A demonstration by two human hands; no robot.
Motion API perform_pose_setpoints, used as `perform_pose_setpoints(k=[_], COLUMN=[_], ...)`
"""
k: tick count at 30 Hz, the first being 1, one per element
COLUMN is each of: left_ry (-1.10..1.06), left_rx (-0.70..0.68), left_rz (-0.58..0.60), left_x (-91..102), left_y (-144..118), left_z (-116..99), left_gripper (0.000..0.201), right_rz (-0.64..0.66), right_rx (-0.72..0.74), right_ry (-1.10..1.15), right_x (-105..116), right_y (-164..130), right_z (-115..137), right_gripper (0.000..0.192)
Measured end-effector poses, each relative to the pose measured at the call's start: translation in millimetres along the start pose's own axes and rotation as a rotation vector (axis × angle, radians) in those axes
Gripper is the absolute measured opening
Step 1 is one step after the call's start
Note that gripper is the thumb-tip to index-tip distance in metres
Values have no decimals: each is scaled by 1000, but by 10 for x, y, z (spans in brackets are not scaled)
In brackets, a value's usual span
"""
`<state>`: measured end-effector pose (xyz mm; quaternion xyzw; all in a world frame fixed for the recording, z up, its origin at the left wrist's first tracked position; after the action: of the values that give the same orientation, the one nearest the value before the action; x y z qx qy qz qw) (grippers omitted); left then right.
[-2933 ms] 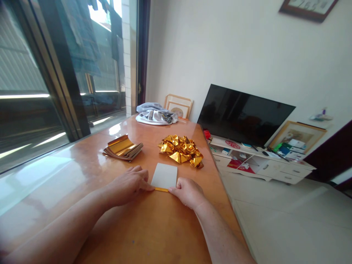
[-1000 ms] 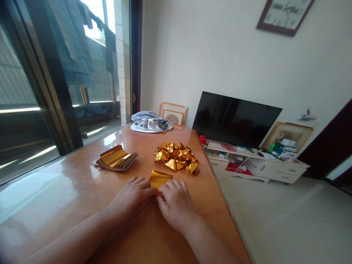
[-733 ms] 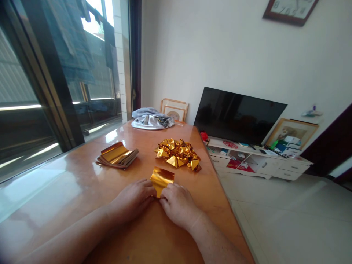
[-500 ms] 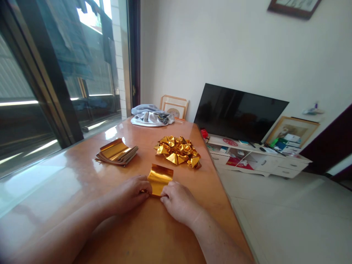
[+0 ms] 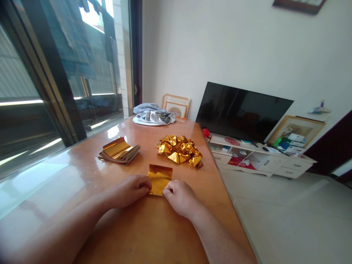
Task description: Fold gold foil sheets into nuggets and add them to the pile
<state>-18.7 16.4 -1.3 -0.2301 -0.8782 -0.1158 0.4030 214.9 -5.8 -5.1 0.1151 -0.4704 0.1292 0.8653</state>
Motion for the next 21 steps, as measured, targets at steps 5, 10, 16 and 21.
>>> perform_pose_setpoints(k=[5, 10, 16, 21], left_ry=[26, 33, 25, 38], left_rx=[34, 51, 49, 45], left_rz=[-34, -28, -14, -21], left_x=[13, 9, -8, -25], left_y=[20, 28, 26, 29], left_z=[36, 44, 72, 87], left_gripper=[19, 17, 15, 17], right_rz=[19, 25, 33, 42], right_rx=[-121, -167, -168, -162], right_ry=[36, 31, 2, -47], right_x=[-47, -60, -70, -36], right_y=[26, 26, 21, 13], right_z=[-29, -51, -66, -24], right_gripper=[20, 18, 19, 16])
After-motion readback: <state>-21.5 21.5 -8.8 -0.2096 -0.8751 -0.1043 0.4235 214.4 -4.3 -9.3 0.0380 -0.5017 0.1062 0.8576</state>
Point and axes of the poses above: each hand's wrist, its own y-axis towards the middle knuckle, its own x-axis out of the back of the hand, z = x × y, the point moved 1 cm from there along y, towards the middle knuckle, and after that the axes turned 3 degrees about -y, right-handed, at the moved point
